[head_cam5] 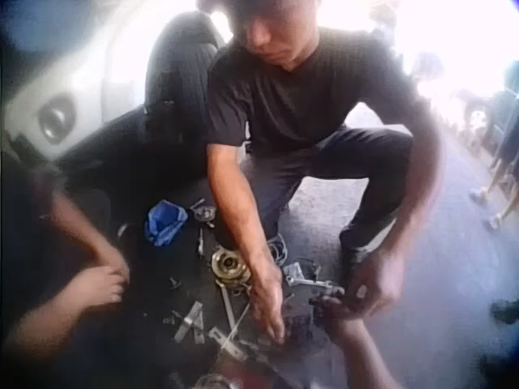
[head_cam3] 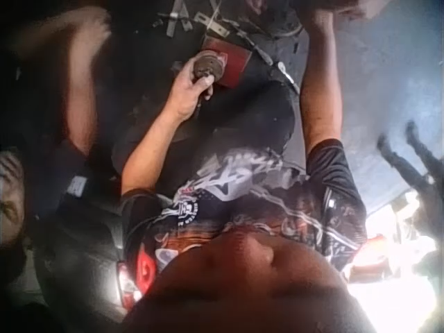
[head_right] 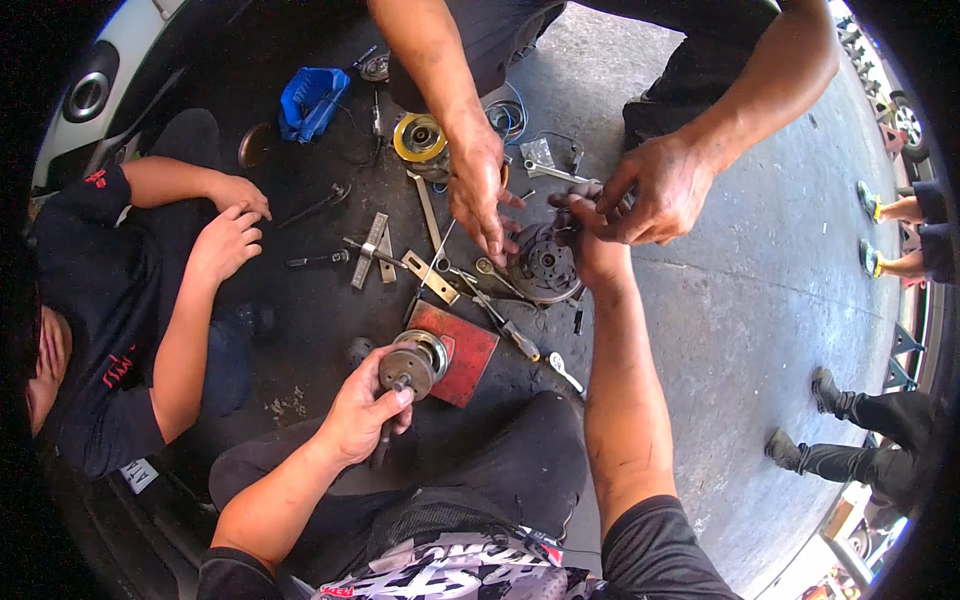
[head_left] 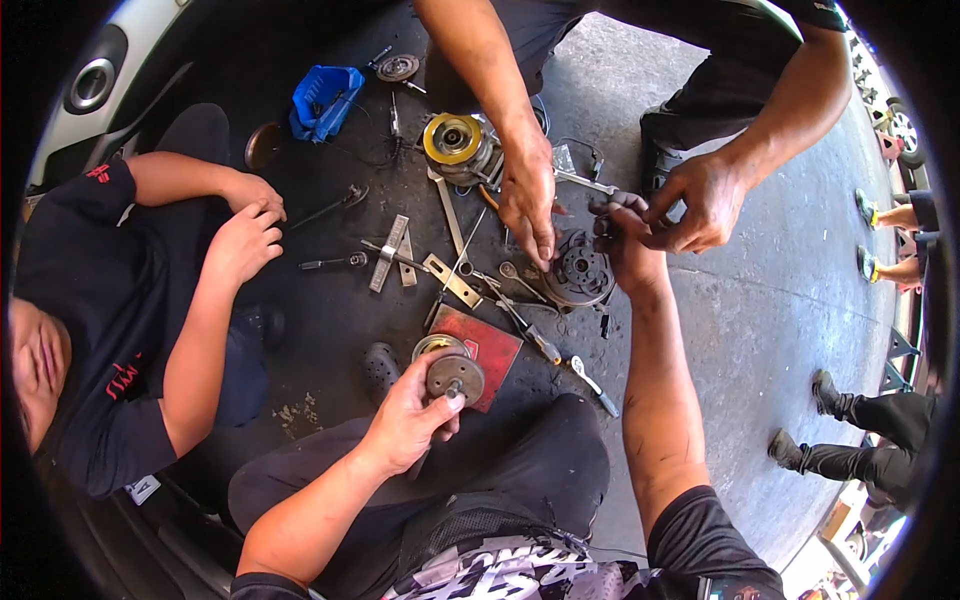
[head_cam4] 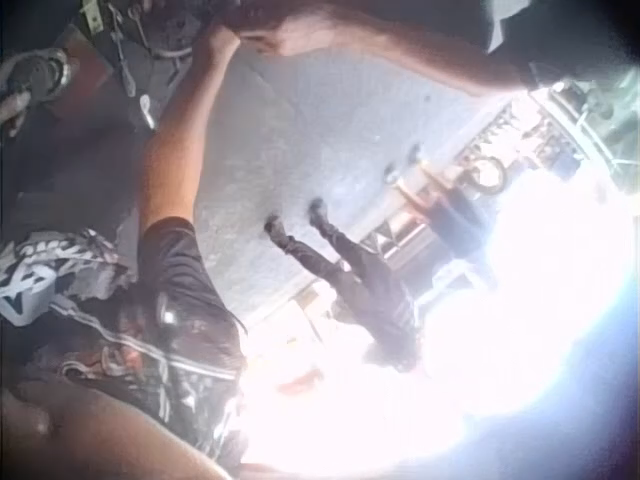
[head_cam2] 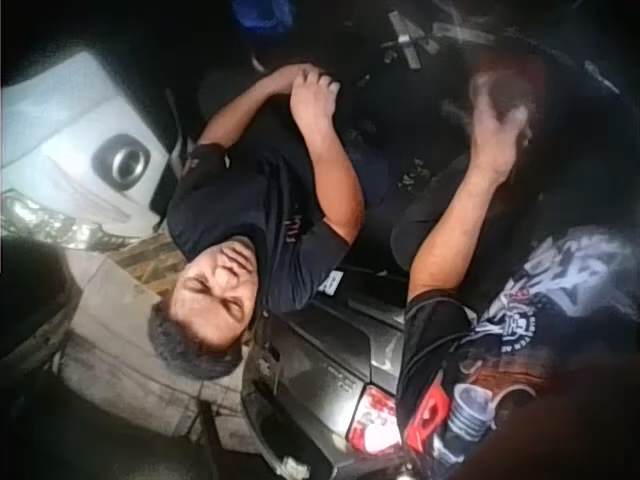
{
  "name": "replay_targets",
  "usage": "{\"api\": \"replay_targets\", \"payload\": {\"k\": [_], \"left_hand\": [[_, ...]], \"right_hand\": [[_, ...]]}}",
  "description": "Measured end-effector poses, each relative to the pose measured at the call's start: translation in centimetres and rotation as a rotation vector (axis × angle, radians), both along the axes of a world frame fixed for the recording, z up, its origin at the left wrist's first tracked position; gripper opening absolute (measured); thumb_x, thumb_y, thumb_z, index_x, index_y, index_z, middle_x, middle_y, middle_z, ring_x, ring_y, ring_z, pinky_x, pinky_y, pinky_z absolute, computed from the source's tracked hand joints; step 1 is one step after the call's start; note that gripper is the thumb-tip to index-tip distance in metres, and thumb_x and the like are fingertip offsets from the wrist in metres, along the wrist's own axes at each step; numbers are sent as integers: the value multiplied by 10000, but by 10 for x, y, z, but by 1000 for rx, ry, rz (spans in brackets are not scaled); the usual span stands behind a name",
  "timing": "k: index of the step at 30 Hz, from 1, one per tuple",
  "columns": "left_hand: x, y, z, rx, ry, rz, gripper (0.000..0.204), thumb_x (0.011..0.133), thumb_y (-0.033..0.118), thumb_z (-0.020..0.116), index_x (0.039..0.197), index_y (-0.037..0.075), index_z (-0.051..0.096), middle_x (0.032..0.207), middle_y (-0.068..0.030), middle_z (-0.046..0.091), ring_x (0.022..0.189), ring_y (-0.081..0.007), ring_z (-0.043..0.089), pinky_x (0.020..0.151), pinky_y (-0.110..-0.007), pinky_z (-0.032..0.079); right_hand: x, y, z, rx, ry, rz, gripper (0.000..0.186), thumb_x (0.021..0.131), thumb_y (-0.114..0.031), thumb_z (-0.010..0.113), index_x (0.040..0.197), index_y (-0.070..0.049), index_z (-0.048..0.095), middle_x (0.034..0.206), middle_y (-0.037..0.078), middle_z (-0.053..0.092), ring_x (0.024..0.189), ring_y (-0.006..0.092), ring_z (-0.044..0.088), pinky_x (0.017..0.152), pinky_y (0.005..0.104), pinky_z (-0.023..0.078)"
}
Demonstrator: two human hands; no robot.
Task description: The recorder and several other people are working together to disassemble and repair a car alternator or similar mechanical component on the ground.
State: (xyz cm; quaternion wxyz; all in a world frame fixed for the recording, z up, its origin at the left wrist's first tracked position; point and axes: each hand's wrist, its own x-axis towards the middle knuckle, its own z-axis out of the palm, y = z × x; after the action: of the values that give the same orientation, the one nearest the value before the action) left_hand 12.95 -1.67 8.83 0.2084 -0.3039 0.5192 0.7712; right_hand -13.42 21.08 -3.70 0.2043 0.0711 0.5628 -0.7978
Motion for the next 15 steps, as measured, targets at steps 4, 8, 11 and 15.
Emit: {"api": "replay_targets", "payload": {"k": [4, 8, 11, 15], "left_hand": [[9, -9, -5, -4, -57, 36, 515, 940, 138, 647, 1398, 40, 433, 988, -37, 597, 722, -97, 580, 627, -254, 497], [24, -17, -13, -18, -142, 101, 518, 942, 136, 639, 1400, 28, 423, 1009, -53, 605, 732, -110, 589, 645, -263, 506], [38, -20, -20, -21, -220, 145, 414, 941, 122, 633, 1315, 22, 486, 991, -53, 624, 745, -114, 610, 657, -266, 515], [51, -16, -26, -47, -329, 174, 283, 941, 106, 629, 1199, 25, 544, 962, -48, 646, 752, -114, 624, 656, -266, 517]], "right_hand": [[-48, 16, -54, 151, -65, 77, 133, 909, -169, 618, 1005, -78, 636, 889, 40, 671, 677, 139, 569, 606, 291, 478], [-79, -1, -103, 1106, 428, 577, 255, 857, -228, 702, 1054, -68, 734, 918, 153, 727, 849, 232, 700, 779, 359, 532], [-91, -15, -124, 1152, 543, 767, 262, 849, -234, 691, 1099, -174, 740, 1026, 168, 718, 1004, 340, 682, 846, 418, 540], [-103, -33, -147, 1297, 757, 945, 308, 870, -256, 664, 1173, -215, 701, 1045, 173, 714, 1014, 348, 678, 839, 451, 536]]}}
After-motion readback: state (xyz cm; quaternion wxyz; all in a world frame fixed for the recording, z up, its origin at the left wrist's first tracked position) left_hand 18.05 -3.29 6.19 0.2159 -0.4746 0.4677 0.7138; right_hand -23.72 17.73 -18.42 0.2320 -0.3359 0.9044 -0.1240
